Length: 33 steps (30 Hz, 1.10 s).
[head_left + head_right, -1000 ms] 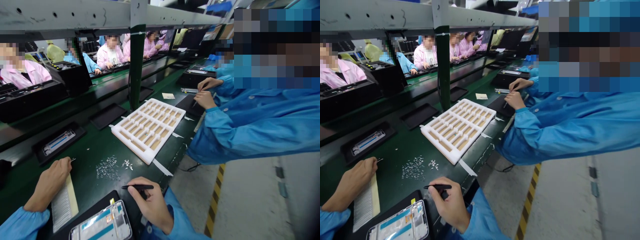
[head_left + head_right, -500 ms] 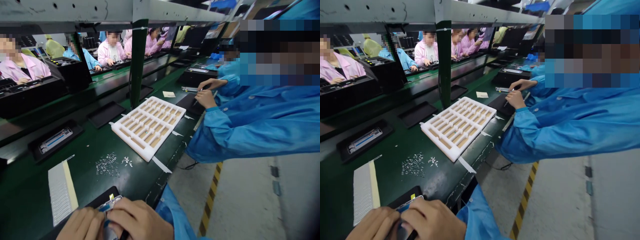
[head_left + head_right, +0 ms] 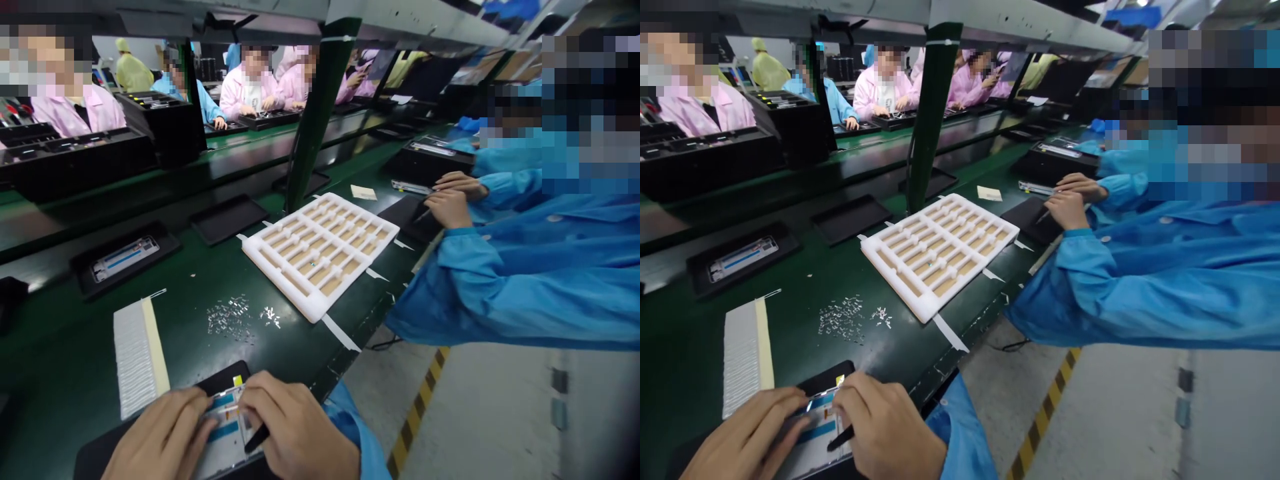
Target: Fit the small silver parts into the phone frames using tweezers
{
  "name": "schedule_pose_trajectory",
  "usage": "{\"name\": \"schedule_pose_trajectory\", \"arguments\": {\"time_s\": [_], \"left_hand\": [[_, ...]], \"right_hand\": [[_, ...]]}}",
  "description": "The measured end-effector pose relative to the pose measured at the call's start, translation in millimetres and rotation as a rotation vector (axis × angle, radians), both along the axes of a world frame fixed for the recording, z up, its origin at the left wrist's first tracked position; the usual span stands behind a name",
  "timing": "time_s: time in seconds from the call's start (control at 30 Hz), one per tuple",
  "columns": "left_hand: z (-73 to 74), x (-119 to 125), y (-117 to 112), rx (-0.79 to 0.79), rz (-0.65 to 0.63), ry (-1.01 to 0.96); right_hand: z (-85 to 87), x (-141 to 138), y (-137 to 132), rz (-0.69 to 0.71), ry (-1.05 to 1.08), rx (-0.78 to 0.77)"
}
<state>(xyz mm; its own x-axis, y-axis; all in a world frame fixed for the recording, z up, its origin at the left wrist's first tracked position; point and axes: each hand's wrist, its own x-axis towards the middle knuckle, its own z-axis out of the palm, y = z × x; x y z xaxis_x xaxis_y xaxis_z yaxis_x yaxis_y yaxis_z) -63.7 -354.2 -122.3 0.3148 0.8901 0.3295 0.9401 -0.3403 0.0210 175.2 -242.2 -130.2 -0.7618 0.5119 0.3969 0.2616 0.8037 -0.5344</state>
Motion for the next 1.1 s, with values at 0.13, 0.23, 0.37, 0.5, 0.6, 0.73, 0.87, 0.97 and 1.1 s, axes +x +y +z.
{"name": "schedule_pose_trajectory", "arguments": {"time_s": [0.13, 0.23, 0.37, 0.5, 0.6, 0.73, 0.87, 0.97, 1.1], "left_hand": [[4.5, -7, 0, 0.057, 0.005, 0.047], [6.1, -11, -1, 0.050, -0.066, 0.074], [8.1, -10, -2, 0.094, -0.084, 0.085], [11.8, -3, 2, 0.147, -0.090, 0.088], [10.3, 0, 3, 0.159, -0.102, 0.089], [-2.9, -1, 1, 0.124, -0.099, 0.091], [-16.6, -3, -2, 0.053, -0.105, 0.072], [-17.6, -3, -2, 0.055, -0.103, 0.054], [-9.5, -4, 0, 0.017, -0.082, 0.114]], "right_hand": [[-5.1, -1, 9, -0.037, -0.026, 0.117], [-6.9, -3, 10, -0.033, -0.058, 0.140], [-8.1, -6, 8, -0.027, -0.093, 0.135], [-10.6, -6, 9, -0.027, -0.101, 0.125], [-11.0, -6, 10, -0.014, -0.124, 0.146], [-6.2, -6, 8, -0.015, -0.185, 0.212], [0.3, -8, 7, -0.020, -0.235, 0.304], [2.0, -9, 4, -0.028, -0.250, 0.369], [-5.6, -9, -9, -0.074, -0.247, 0.450]]}}
